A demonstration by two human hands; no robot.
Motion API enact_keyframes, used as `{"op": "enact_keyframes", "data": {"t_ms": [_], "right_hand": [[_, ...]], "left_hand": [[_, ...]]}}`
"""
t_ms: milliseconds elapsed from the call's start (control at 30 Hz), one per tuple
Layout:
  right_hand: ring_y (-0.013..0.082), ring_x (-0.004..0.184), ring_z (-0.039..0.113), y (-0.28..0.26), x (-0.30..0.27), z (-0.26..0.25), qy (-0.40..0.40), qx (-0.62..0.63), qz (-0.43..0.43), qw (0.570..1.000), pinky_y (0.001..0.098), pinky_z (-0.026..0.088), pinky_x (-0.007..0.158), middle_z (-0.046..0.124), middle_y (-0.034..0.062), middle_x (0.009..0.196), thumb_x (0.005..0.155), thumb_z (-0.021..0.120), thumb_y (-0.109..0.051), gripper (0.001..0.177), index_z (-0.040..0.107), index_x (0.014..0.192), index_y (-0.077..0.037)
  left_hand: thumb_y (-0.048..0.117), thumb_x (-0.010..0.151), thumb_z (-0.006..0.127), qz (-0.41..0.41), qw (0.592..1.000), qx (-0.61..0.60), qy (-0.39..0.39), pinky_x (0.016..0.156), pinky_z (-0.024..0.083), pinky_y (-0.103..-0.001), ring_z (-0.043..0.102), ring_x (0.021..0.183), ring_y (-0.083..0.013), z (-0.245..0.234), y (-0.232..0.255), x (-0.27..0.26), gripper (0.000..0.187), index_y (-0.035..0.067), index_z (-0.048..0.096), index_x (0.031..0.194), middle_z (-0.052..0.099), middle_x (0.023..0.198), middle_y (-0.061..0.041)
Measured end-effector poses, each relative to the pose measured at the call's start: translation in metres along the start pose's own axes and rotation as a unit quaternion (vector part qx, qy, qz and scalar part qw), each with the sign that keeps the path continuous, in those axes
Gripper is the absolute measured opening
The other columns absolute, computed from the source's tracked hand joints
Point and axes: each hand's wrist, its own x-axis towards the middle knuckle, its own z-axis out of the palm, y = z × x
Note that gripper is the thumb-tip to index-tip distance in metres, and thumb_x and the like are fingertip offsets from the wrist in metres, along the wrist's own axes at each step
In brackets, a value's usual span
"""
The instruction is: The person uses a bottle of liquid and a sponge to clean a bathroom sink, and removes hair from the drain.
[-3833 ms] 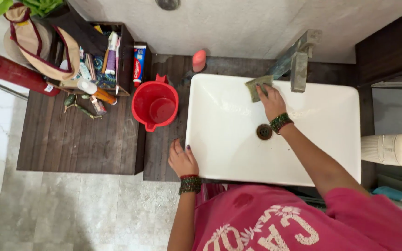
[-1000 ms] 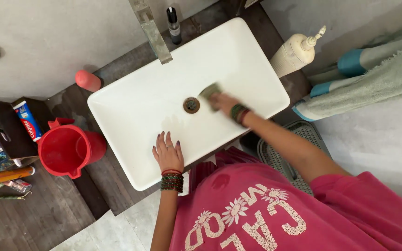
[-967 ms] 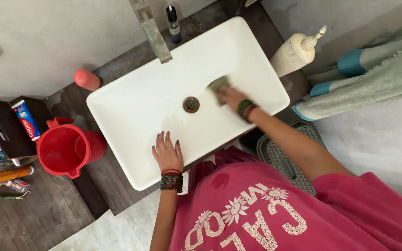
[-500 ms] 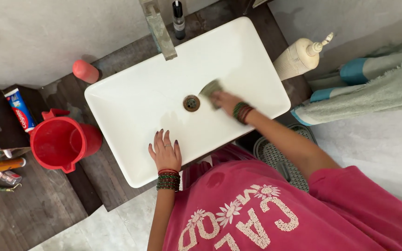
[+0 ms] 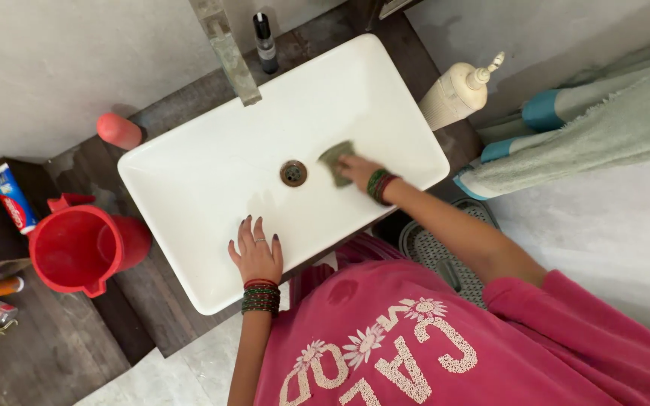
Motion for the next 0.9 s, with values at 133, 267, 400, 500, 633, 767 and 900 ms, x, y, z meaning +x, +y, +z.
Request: {"op": "enact_keyframes", "data": {"t_ms": [133,267,400,500,633,767,900], "right_hand": [[0.0295,0.127,0.056,0.063,-0.055,-0.072,0.05,-0.134,0.159,0.977,0.0406,0.047,0.112,0.057,0.0088,0.138,0.097,0.053,-0.003,0.035,0.066,0.128,-0.009],[0.0341,0.117,0.055,-0.006,-0.134,-0.102,-0.054,-0.137,0.161,0.976,0.0438,0.05,0.097,0.057,0.0156,0.13,0.085,0.054,-0.003,0.039,0.068,0.121,-0.01],[0.0273,0.107,0.06,-0.097,-0.088,-0.093,-0.081,0.223,0.265,0.935,0.0423,0.053,0.094,0.063,0.0117,0.118,0.102,0.053,-0.025,0.027,0.069,0.12,-0.014],[0.0213,0.107,0.063,-0.139,-0.042,-0.06,-0.137,0.207,0.176,0.952,0.0361,0.054,0.098,0.068,0.0093,0.113,0.113,0.057,-0.036,0.032,0.073,0.107,-0.008],[0.0262,0.109,0.058,-0.098,-0.085,-0.041,0.007,0.069,-0.038,0.997,0.0402,0.052,0.094,0.065,0.0054,0.119,0.09,0.068,-0.024,0.03,0.071,0.12,-0.018],[0.0279,0.112,0.059,0.007,-0.14,-0.075,-0.028,-0.004,0.03,0.999,0.0398,0.053,0.097,0.066,0.0047,0.118,0.087,0.07,-0.019,0.011,0.073,0.098,-0.017],[0.0336,0.1,0.057,0.062,-0.168,-0.114,0.079,-0.032,0.088,0.992,0.0449,0.05,0.091,0.065,0.0089,0.11,0.087,0.07,-0.02,0.025,0.076,0.111,-0.016]], "left_hand": [[0.03,0.096,0.053,0.008,1.0,-0.013,-0.001,0.117,0.019,-0.059,0.036,0.146,-0.0316,0.002,0.003,0.0,0.057,0.004,0.049,0.146,0.039,0.156,-0.016],[0.028,0.098,0.052,0.021,1.0,-0.015,0.003,0.12,0.021,-0.058,0.037,0.148,-0.0296,0.001,0.003,0.0,0.054,0.007,0.05,0.147,0.041,0.157,-0.011],[0.027,0.096,0.053,0.007,1.0,-0.014,-0.009,0.118,0.021,-0.058,0.036,0.147,-0.0291,-0.001,0.003,-0.003,0.055,0.008,0.049,0.147,0.041,0.156,-0.012],[0.026,0.095,0.053,0.02,1.0,-0.002,0.001,0.118,0.02,-0.06,0.033,0.148,-0.0312,0.001,0.003,-0.001,0.058,0.006,0.046,0.149,0.039,0.158,-0.015],[0.027,0.093,0.054,0.029,0.999,0.022,-0.004,0.116,0.019,-0.062,0.03,0.148,-0.032,0.003,0.002,0.001,0.061,0.006,0.045,0.149,0.037,0.157,-0.018],[0.025,0.094,0.054,0.032,0.999,0.015,-0.017,0.116,0.019,-0.062,0.03,0.149,-0.0317,0.003,0.001,-0.001,0.059,0.006,0.045,0.149,0.038,0.158,-0.017],[0.024,0.096,0.052,0.014,1.0,-0.004,-0.019,0.118,0.021,-0.06,0.031,0.151,-0.0301,0.0,0.004,0.0,0.057,0.007,0.045,0.15,0.039,0.158,-0.015]]}}
